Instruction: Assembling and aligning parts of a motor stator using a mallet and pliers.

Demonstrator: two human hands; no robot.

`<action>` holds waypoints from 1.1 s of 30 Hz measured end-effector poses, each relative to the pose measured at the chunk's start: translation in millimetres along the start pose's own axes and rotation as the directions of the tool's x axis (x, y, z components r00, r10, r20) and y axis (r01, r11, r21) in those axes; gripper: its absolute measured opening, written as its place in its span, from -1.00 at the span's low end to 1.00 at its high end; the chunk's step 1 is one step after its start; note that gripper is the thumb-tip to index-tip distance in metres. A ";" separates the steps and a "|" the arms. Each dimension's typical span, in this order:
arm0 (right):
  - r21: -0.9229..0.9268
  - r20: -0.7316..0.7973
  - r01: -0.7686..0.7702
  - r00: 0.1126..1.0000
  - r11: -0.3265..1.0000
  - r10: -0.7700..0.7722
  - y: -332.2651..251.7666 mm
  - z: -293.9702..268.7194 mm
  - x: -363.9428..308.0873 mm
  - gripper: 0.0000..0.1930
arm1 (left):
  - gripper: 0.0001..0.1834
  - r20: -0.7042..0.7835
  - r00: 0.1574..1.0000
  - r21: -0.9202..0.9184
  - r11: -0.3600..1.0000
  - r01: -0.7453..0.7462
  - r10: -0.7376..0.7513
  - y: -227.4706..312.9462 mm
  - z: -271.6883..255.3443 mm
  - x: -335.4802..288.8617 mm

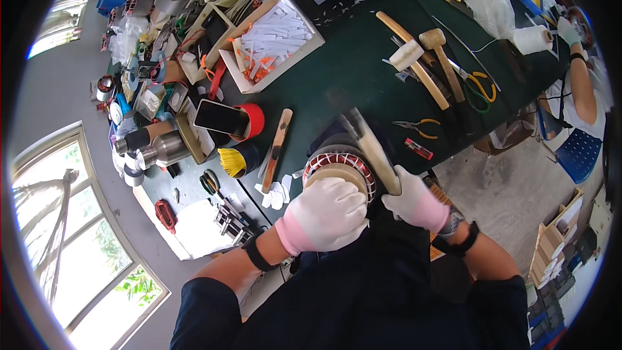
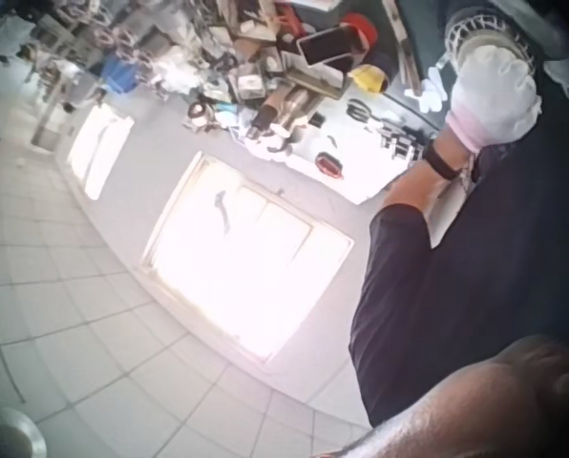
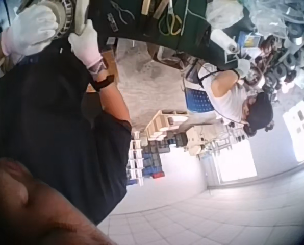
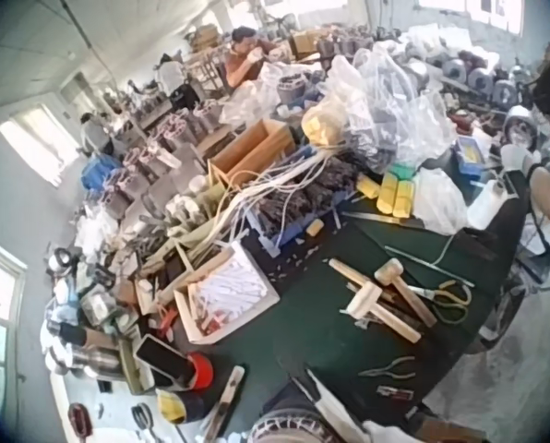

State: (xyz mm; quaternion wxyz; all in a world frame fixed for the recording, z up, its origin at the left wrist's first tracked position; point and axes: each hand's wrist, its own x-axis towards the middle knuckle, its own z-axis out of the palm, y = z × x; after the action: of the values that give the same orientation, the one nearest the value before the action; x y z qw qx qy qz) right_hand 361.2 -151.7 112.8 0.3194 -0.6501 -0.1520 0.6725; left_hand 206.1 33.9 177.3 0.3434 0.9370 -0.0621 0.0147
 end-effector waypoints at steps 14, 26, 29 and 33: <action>-0.348 -0.158 0.169 0.959 0.922 -0.235 -20.6 -37.7 -4.3 -0.67 | -0.73 -0.169 0.979 0.075 0.989 0.129 -0.115 -2.9 -7.5 -4.9; 0.198 -0.417 0.269 0.893 0.943 -0.168 -56.0 -67.9 8.7 -0.72 | -0.69 -0.315 0.918 0.070 0.959 0.276 -0.241 6.6 2.6 -1.1; -0.161 -0.136 0.151 0.975 0.975 -0.174 -18.5 -31.6 17.9 -0.76 | -0.72 -0.296 0.933 0.082 0.968 0.237 -0.203 6.2 1.0 7.3; -0.390 -0.052 0.246 0.956 0.887 -0.288 -30.8 -64.3 15.8 -0.70 | -0.72 -0.145 0.976 0.073 0.982 0.173 -0.162 -4.6 -8.6 3.6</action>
State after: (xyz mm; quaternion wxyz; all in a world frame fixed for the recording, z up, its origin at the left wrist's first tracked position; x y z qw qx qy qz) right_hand 431.5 -132.3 112.6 0.2849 -0.7078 -0.3495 0.5437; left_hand 210.3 42.6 181.2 0.3066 0.9494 0.0417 0.0532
